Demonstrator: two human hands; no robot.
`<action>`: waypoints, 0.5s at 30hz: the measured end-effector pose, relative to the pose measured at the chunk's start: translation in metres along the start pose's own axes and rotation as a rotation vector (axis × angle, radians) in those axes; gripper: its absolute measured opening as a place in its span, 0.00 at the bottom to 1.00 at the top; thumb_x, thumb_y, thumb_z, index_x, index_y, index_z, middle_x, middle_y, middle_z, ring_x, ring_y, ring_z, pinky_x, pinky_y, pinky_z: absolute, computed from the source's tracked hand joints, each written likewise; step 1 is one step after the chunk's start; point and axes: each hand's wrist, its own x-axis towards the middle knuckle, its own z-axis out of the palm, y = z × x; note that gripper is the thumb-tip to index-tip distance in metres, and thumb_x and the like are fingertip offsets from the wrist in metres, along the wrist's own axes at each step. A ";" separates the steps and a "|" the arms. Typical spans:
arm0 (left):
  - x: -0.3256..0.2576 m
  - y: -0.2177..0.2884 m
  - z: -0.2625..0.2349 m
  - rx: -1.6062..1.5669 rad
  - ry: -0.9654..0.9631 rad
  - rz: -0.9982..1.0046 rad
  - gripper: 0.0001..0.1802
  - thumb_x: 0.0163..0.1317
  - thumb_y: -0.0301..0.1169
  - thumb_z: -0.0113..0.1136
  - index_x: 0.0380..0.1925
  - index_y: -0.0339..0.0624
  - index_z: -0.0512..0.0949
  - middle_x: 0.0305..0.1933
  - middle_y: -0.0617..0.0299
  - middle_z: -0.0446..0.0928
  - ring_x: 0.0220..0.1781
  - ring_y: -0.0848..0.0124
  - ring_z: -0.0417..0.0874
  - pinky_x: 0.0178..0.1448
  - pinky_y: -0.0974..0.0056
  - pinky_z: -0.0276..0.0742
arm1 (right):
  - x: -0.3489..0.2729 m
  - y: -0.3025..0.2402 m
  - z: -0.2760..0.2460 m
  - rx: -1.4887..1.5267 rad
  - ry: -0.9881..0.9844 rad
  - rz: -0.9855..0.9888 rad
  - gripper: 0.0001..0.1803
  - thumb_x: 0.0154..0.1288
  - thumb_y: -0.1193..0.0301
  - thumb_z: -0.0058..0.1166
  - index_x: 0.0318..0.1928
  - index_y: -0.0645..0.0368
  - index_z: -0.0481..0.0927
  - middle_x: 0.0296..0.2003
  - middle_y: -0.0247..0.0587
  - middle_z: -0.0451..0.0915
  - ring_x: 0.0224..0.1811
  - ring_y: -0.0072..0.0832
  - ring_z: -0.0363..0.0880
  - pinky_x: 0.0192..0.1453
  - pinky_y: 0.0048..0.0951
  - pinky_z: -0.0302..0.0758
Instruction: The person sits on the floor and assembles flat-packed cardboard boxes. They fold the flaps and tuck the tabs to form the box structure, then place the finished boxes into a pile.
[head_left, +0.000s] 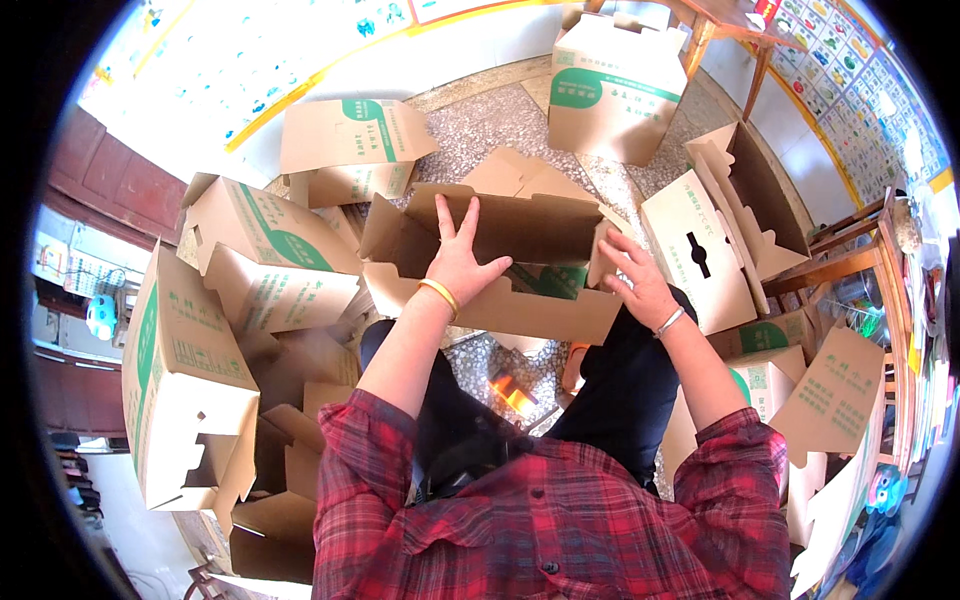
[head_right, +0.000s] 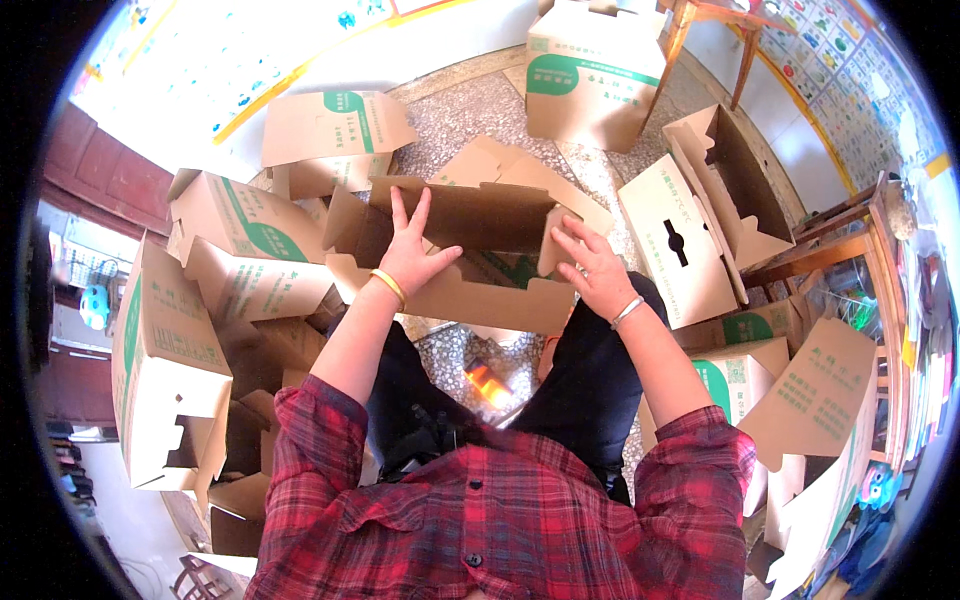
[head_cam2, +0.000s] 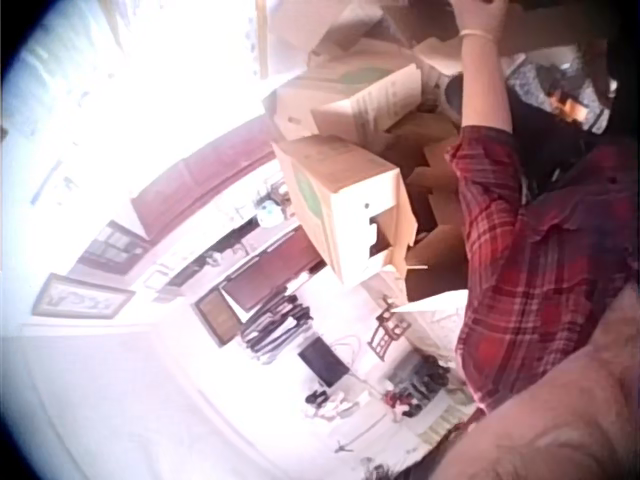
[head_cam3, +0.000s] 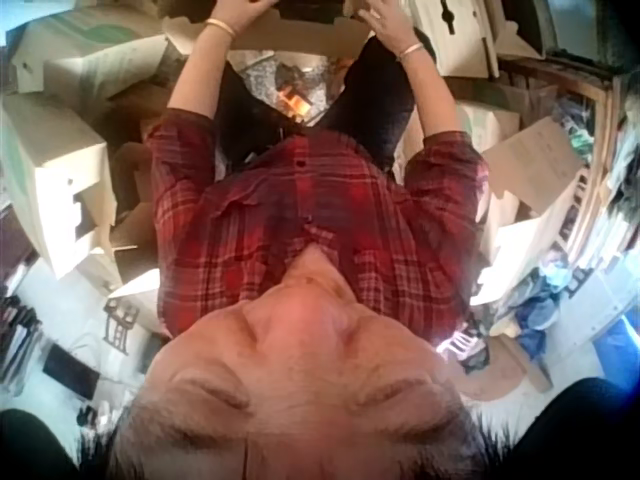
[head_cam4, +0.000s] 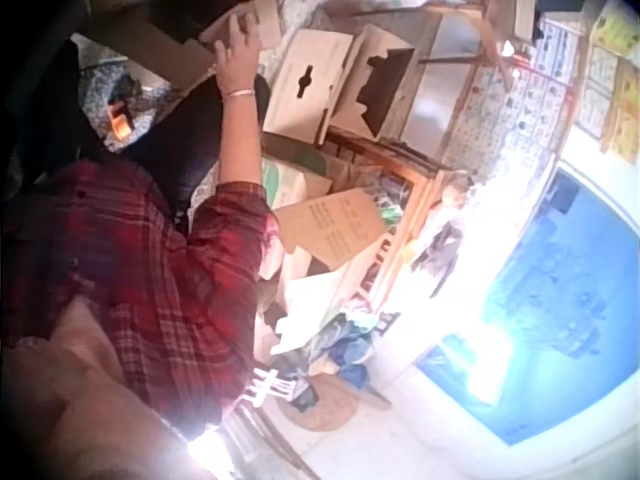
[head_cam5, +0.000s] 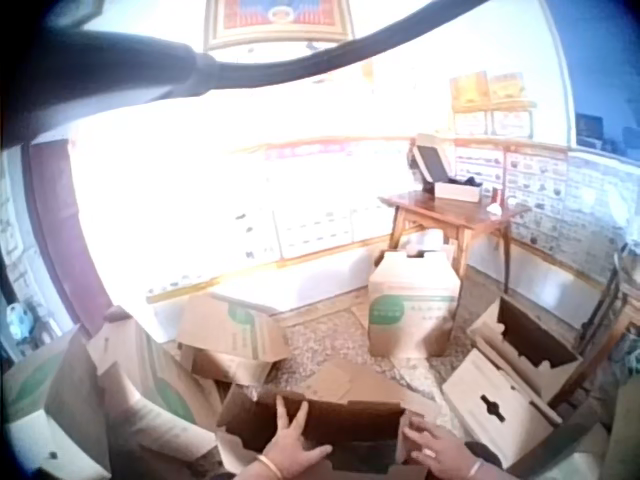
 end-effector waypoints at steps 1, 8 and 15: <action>0.000 0.005 -0.001 0.023 -0.003 -0.002 0.53 0.45 0.43 0.68 0.69 0.51 0.49 0.72 0.43 0.23 0.66 0.47 0.63 0.62 0.58 0.69 | -0.002 -0.001 0.002 -0.070 -0.033 -0.037 0.28 0.54 0.73 0.57 0.58 0.51 0.72 0.62 0.45 0.63 0.64 0.46 0.59 0.65 0.40 0.61; 0.000 0.004 -0.001 0.048 0.046 -0.008 0.51 0.46 0.43 0.68 0.68 0.47 0.51 0.72 0.43 0.24 0.65 0.50 0.64 0.62 0.58 0.68 | -0.003 0.006 0.034 -0.332 -0.034 -0.096 0.27 0.52 0.67 0.56 0.56 0.48 0.72 0.63 0.42 0.62 0.63 0.52 0.58 0.65 0.42 0.61; -0.010 0.006 0.009 0.059 0.164 0.019 0.39 0.53 0.41 0.63 0.64 0.42 0.60 0.72 0.41 0.30 0.65 0.48 0.64 0.63 0.57 0.67 | -0.003 0.008 0.039 -0.558 -0.224 -0.085 0.27 0.54 0.63 0.54 0.57 0.49 0.72 0.64 0.42 0.60 0.67 0.49 0.53 0.66 0.46 0.59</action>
